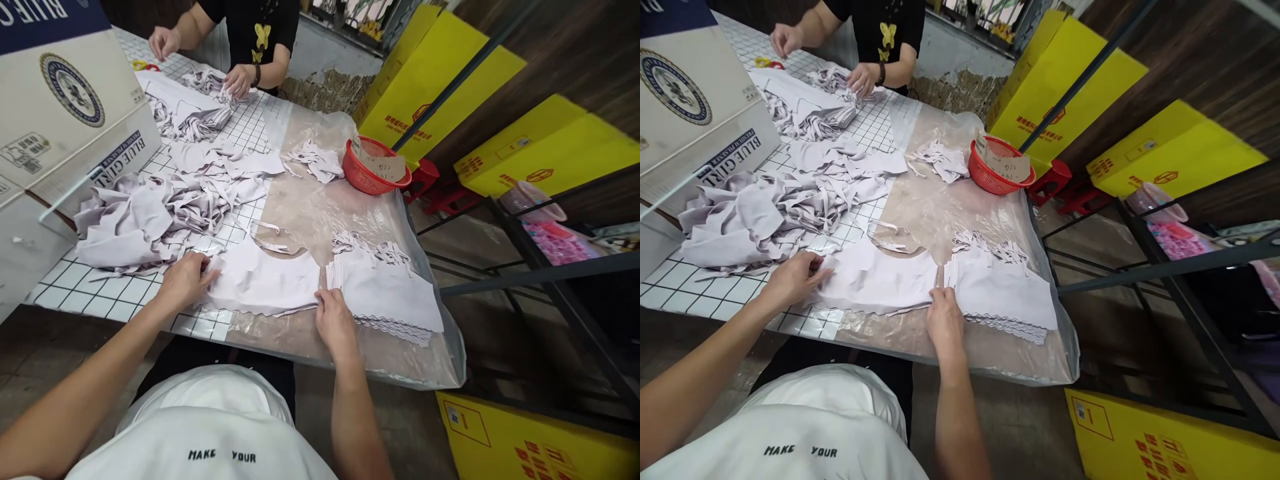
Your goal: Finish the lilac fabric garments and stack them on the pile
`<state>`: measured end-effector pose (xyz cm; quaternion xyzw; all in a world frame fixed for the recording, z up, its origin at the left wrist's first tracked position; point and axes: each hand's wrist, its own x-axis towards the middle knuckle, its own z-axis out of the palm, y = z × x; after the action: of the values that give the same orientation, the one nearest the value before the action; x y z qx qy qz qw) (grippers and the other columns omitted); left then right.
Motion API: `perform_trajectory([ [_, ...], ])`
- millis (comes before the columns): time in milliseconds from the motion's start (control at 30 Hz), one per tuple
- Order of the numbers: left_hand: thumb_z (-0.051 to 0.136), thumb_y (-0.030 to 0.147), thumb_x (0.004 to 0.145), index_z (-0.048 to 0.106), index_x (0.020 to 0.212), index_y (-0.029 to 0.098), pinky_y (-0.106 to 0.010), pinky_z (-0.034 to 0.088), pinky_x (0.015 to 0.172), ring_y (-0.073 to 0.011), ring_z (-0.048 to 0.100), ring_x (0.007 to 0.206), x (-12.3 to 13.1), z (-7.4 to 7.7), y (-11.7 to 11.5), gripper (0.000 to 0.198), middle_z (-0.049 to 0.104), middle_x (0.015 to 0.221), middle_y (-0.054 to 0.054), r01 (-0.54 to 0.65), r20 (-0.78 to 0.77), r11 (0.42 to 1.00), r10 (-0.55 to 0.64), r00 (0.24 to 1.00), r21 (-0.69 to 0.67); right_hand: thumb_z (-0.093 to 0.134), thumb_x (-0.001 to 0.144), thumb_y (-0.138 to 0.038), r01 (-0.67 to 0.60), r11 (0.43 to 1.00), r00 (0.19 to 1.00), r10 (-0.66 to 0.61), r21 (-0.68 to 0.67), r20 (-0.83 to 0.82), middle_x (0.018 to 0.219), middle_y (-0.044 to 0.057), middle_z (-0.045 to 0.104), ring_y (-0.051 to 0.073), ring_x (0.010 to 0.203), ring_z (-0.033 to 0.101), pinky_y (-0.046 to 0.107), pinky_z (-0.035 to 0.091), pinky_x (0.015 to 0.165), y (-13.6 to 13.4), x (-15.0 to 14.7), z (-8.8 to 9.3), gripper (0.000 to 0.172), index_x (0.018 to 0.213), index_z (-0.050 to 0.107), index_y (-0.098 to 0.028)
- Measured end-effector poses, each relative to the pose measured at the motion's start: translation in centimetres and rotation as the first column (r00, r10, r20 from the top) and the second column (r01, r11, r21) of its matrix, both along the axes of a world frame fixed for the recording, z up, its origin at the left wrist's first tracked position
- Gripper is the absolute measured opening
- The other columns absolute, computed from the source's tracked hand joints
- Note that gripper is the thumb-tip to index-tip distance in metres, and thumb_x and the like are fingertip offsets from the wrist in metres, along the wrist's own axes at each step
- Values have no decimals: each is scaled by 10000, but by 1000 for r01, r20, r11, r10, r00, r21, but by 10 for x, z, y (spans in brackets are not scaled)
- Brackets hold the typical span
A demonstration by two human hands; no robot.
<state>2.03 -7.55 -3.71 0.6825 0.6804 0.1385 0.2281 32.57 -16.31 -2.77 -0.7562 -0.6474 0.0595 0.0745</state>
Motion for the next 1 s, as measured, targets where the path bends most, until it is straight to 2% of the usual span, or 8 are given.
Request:
perform_trajectory([
  [100,570,389,772,480,668,221,-274,337,558,-204,563,644,9,4,12,217,606,684,-34,-16,60,998,20,998,-68,502,928,-139,92,996,995,-93,7,32,1024,104,627,195,841,656,280,479,714,18,-6,12,224,1072,669,-185],
  [200,581,421,742,433,653,229,-257,295,513,-151,449,502,10,6,15,258,481,529,33,-54,229,988,87,970,-146,560,946,-287,145,988,988,-142,-53,58,1052,150,647,231,900,674,298,488,720,41,-19,12,216,1064,670,-144],
  [367,675,539,608,414,669,231,-222,218,453,-96,330,445,-1,-7,14,408,370,502,86,-62,528,968,185,829,-243,508,925,-155,188,966,981,-176,-180,78,1072,186,671,252,904,690,313,477,698,69,-27,-1,202,1020,681,-113],
  [533,768,497,456,444,715,219,-220,327,511,-103,452,529,4,-12,30,499,486,589,65,-117,671,962,257,695,-247,425,938,-148,241,970,970,-241,-3,42,1040,169,650,252,867,673,327,464,700,84,-5,17,261,1041,665,-137],
  [600,765,480,468,464,772,218,-238,380,547,-129,515,572,9,-8,36,502,550,641,42,-147,654,957,278,704,-248,422,924,-123,274,959,961,-276,76,30,1108,171,614,247,859,665,327,458,694,87,3,27,282,1115,629,-134],
  [733,679,489,621,512,838,213,-269,394,589,-173,561,635,13,-3,30,389,615,717,3,-221,415,965,261,871,-142,453,929,-127,277,952,959,-283,130,27,1153,168,563,238,892,648,315,457,709,76,7,34,288,1195,562,-115],
  [833,592,522,729,559,779,215,-281,369,578,-200,576,650,12,-3,15,313,641,705,-17,-130,236,982,160,959,-138,489,936,-150,186,979,982,-189,79,28,1097,123,575,215,906,627,293,455,727,51,1,24,199,1107,590,-154],
  [1000,580,437,745,501,625,228,-280,305,535,-213,558,638,20,-2,-2,254,608,641,-29,-32,72,995,39,997,-91,642,885,-269,-42,998,998,40,39,42,1058,90,575,230,957,585,294,459,741,22,-20,-7,187,1046,595,-188],
])
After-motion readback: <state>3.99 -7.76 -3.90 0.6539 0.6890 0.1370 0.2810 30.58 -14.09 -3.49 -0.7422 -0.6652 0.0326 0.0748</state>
